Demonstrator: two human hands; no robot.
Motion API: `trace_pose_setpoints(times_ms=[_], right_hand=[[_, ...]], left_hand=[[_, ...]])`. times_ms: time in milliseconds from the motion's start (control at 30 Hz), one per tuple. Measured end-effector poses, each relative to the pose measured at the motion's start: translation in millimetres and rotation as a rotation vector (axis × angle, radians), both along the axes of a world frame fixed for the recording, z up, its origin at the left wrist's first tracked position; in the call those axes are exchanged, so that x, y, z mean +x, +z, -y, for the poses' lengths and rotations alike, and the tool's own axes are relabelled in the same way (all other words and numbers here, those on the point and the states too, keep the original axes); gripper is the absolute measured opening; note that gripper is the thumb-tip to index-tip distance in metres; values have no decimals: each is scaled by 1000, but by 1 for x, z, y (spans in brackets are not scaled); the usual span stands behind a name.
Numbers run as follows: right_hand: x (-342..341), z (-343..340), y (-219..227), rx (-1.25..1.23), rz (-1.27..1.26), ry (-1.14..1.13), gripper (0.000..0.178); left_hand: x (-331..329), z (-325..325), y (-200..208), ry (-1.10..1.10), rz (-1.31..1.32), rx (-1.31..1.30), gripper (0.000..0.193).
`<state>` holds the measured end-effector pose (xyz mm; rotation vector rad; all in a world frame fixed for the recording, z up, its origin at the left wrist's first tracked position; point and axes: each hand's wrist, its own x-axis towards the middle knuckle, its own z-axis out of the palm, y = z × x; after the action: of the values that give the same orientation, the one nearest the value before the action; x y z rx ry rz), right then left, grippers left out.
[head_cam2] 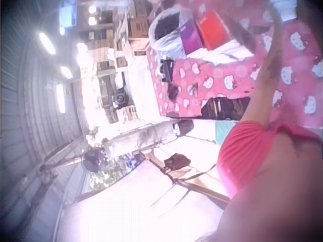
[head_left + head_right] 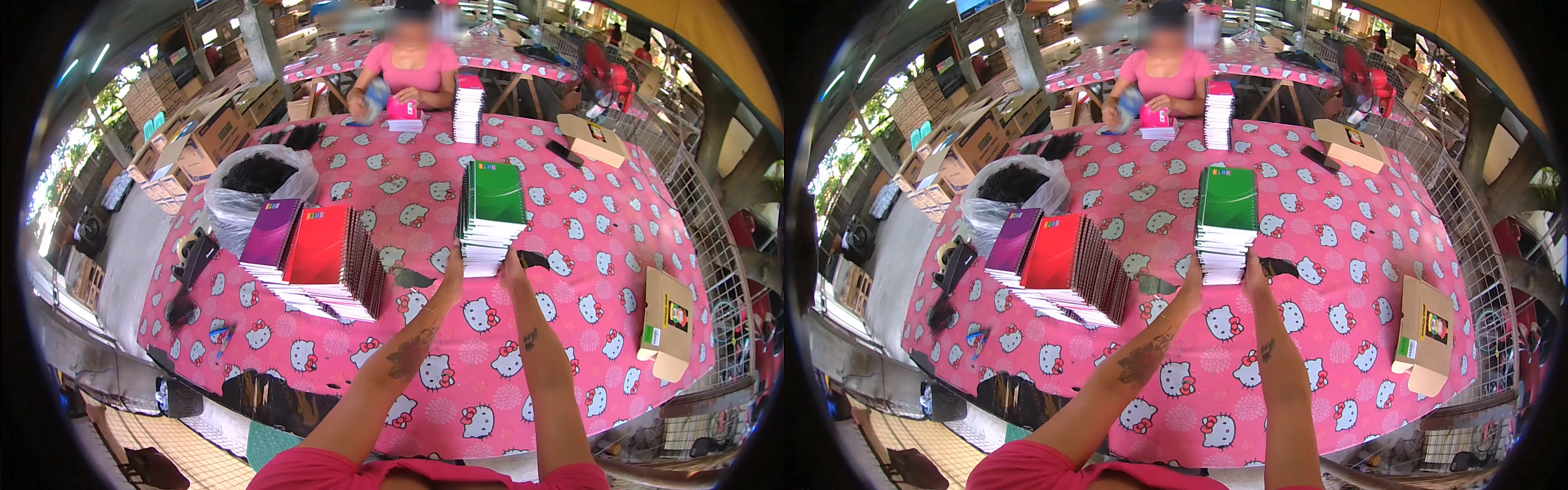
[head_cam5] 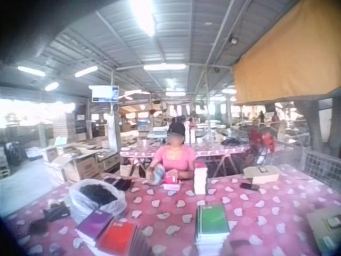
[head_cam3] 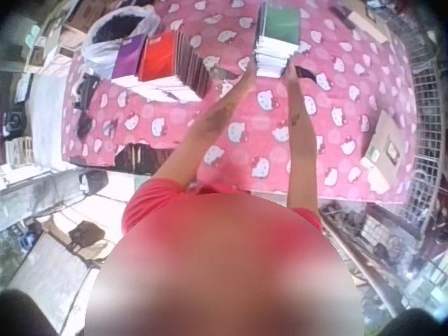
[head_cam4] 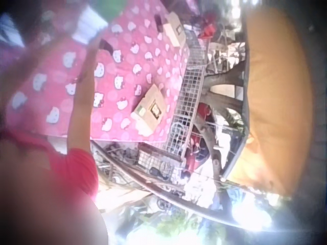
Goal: The person uses pliers to attach spiral wire bindings to stacks of notebooks. They then place the finished notebooks into a cardboard box.
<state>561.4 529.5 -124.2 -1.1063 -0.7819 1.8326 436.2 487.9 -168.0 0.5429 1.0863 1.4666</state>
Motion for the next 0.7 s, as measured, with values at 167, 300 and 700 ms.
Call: trace_pose_setpoints(times_ms=[167, 300, 700], right_hand=[[-9, 45, -24, 111, -108, -63, 59], [-40, 99, -14, 36, -164, -3, 57], [-118, 172, -10, 130, -334, -36, 49]], left_hand=[[1, 57, 16, 102, 81, -31, 72], [-20, 122, 36, 193, 110, -10, 66], [-59, 190, 72, 561, 294, -193, 52]])
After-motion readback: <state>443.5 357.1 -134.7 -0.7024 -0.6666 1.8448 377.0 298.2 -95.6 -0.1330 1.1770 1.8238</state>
